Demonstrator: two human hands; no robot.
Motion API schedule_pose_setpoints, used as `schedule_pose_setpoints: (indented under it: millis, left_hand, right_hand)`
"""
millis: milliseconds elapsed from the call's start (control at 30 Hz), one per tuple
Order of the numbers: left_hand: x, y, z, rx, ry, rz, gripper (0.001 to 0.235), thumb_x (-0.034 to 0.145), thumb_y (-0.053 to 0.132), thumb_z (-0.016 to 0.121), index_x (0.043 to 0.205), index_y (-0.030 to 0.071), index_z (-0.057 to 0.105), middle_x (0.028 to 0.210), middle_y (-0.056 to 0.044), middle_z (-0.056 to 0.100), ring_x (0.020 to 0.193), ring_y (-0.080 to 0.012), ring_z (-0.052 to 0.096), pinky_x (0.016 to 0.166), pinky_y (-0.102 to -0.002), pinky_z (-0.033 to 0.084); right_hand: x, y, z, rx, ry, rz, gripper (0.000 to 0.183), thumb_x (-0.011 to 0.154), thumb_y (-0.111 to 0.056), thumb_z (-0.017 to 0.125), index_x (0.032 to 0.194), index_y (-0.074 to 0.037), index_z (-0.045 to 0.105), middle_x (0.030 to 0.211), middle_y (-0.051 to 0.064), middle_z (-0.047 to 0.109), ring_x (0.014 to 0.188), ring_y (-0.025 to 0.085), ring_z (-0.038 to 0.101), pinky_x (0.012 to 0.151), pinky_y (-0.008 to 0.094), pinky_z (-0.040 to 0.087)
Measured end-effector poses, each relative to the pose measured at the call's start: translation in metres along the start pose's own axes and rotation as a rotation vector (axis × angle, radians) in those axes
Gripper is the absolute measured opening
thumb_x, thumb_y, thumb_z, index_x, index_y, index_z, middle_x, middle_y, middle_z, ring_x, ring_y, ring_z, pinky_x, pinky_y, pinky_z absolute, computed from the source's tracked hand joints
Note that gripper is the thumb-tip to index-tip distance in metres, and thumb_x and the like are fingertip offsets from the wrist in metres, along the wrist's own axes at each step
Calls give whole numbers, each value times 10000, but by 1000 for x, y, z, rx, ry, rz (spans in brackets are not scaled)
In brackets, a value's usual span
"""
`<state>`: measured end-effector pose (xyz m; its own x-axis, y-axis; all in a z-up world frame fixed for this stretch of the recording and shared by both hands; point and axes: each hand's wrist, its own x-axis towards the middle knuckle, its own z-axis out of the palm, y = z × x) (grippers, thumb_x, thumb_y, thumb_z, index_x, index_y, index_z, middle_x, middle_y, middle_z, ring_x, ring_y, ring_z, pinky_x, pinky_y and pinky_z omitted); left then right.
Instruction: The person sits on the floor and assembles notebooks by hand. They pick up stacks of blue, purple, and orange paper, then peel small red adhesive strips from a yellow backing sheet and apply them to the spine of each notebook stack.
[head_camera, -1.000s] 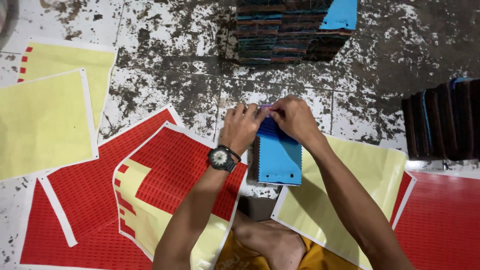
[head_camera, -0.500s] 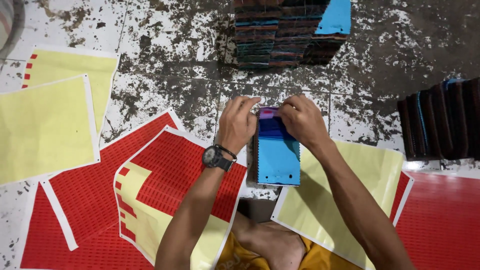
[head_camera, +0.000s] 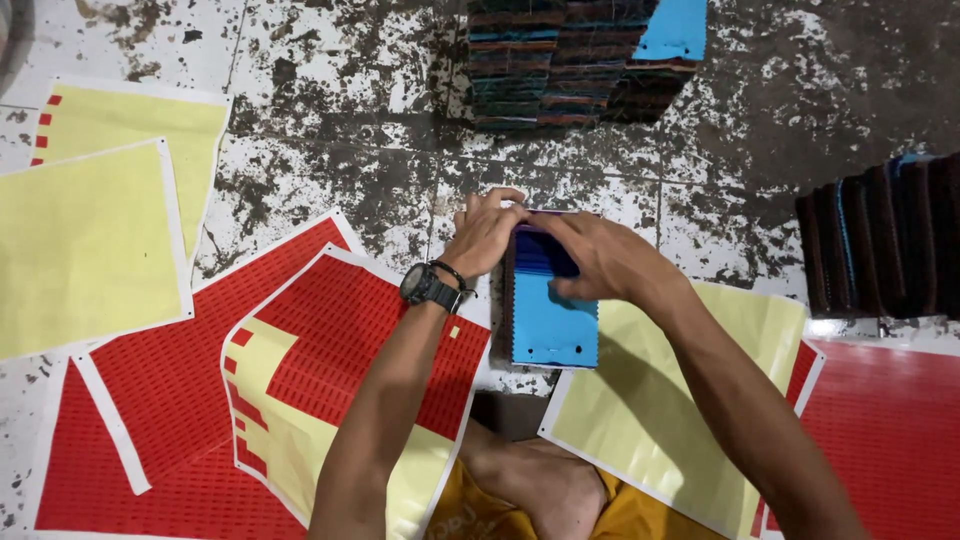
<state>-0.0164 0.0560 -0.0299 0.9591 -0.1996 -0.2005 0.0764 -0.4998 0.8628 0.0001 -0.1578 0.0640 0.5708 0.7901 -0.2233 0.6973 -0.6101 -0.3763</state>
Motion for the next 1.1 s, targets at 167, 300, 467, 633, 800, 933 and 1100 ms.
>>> schedule_pose_setpoints:
  millis: [167, 300, 467, 633, 800, 933, 1100]
  left_hand:
    - [-6, 11, -9, -125, -50, -106, 488, 1011, 503, 193, 1181, 208, 543, 1342, -52, 453, 1244, -266, 316, 1093, -419, 156]
    - [-5, 12, -12, -106, -80, -162, 552, 987, 576, 138, 1270, 232, 464, 1333, -24, 529, 1321, -236, 324, 1146, -408, 112]
    - [2, 2, -5, -121, -59, -182, 557, 979, 604, 154, 1281, 264, 475, 1330, 16, 554, 1328, -224, 337, 1167, -410, 105]
    - [-16, 32, -20, -137, -29, -149, 537, 972, 505, 227, 1149, 238, 658, 1445, -49, 489, 1330, -346, 363, 1172, -466, 184]
    - [-22, 32, -20, 129, -17, -65, 204, 895, 417, 645, 1070, 361, 736, 1498, -16, 452, 1396, -397, 410, 1131, -569, 289]
    - [-19, 25, -15, 83, 6, -36, 179, 880, 408, 658, 1037, 367, 735, 1467, -35, 466, 1387, -447, 387, 1111, -595, 328]
    - [-21, 31, -16, 61, 11, -36, 170, 906, 363, 656, 1054, 332, 734, 1471, -73, 437, 1376, -509, 346, 1082, -655, 346]
  right_hand:
    - [31, 51, 33, 96, 12, 0, 575, 842, -417, 660, 1317, -100, 590, 1123, 218, 696, 1068, 433, 678, 863, 562, 582]
    - [30, 36, 11, 216, -29, 106, 656, 800, -548, 689, 1278, -100, 667, 1150, 207, 725, 1098, 418, 688, 942, 526, 572]
    - [29, 40, 31, 40, -17, 146, 702, 736, -426, 745, 1355, -126, 603, 1233, 159, 679, 1128, 374, 678, 931, 521, 579]
    - [16, 56, 70, -227, 248, -21, 363, 806, -194, 710, 1160, -120, 672, 1058, 106, 697, 933, 353, 715, 740, 493, 598]
    - [-57, -4, 84, -274, 436, -161, 365, 748, -159, 799, 1099, -184, 705, 959, 52, 678, 852, 288, 676, 637, 430, 572]
    - [-85, -34, 118, -148, 537, -196, 257, 774, -124, 747, 1029, -153, 735, 961, 68, 688, 794, 283, 666, 616, 397, 542]
    - [-99, -63, 114, -137, 633, -246, 161, 843, -119, 708, 980, -187, 757, 918, 9, 671, 773, 218, 632, 613, 323, 501]
